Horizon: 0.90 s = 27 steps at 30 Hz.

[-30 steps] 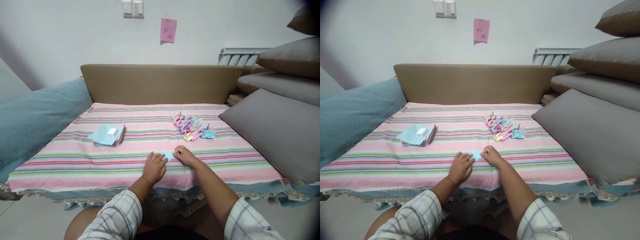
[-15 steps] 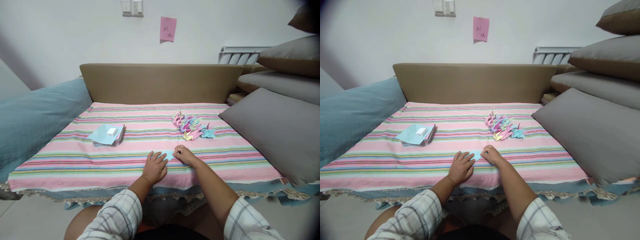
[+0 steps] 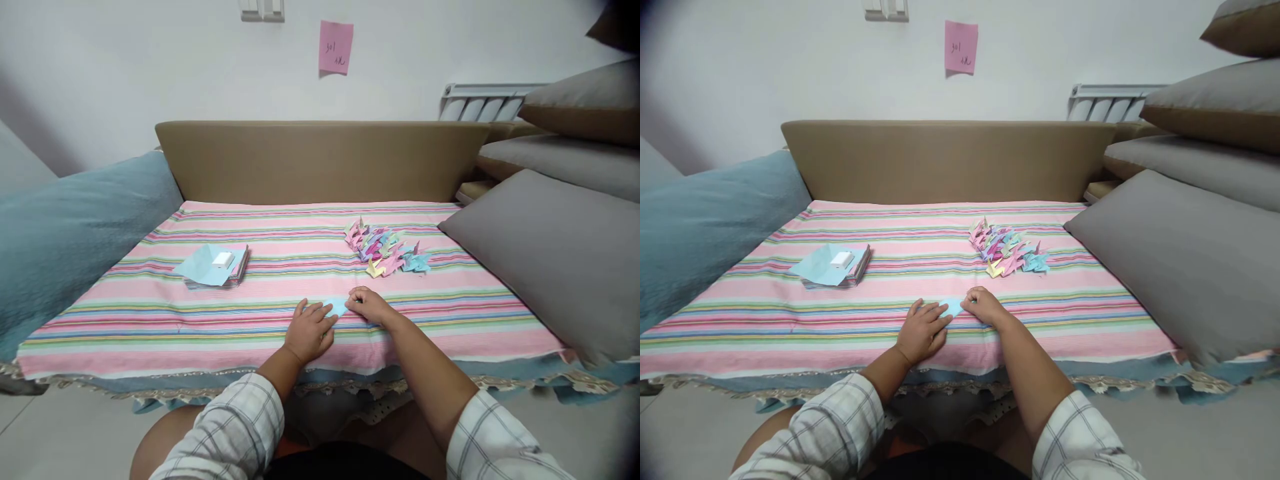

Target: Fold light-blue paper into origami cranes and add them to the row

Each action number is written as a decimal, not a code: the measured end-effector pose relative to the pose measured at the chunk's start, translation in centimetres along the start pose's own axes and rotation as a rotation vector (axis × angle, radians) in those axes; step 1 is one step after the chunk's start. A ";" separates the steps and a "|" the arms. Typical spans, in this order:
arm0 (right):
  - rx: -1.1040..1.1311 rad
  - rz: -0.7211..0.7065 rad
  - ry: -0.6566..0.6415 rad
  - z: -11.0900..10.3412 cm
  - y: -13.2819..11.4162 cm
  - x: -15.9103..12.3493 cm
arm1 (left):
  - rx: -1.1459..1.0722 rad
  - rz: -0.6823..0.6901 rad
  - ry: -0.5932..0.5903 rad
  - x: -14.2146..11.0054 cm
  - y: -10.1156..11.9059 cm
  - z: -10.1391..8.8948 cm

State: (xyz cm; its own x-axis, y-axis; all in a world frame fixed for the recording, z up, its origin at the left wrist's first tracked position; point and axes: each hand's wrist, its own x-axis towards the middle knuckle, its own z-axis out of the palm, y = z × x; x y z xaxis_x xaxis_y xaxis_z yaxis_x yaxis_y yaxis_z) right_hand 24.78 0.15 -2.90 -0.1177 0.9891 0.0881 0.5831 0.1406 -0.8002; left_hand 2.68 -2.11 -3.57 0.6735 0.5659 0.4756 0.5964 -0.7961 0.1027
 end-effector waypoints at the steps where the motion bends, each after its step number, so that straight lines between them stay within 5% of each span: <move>1: 0.008 0.005 0.002 0.0 0.1 0.0 | 0.002 -0.001 0.006 0.0 0.0 0.0; 10: 0.088 0.136 -0.050 -0.5 0.2 -0.1 | -0.002 -0.006 -0.001 0.1 0.2 -0.2; 13: 0.132 0.188 0.001 -0.3 0.2 -0.4 | 0.001 -0.009 -0.004 0.2 0.2 -0.3; 17: 0.328 0.437 0.166 0.3 -0.4 -1.3 | 0.000 -0.011 -0.002 0.2 0.2 -0.3; 22: 0.421 0.543 0.079 1.1 -1.5 -2.3 | -0.014 -0.017 0.005 0.3 0.2 -0.3; 27: 0.526 0.586 0.147 1.8 -2.3 -2.2 | -0.020 -0.029 0.000 0.3 0.2 -0.3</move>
State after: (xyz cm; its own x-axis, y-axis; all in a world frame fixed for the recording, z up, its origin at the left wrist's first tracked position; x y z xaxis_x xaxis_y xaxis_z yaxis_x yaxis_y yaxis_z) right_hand 22.23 -2.44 -2.29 0.2191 0.8965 -0.3850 0.0576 -0.4058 -0.9121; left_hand 2.84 -2.13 -3.16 0.6562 0.5884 0.4724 0.6066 -0.7837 0.1337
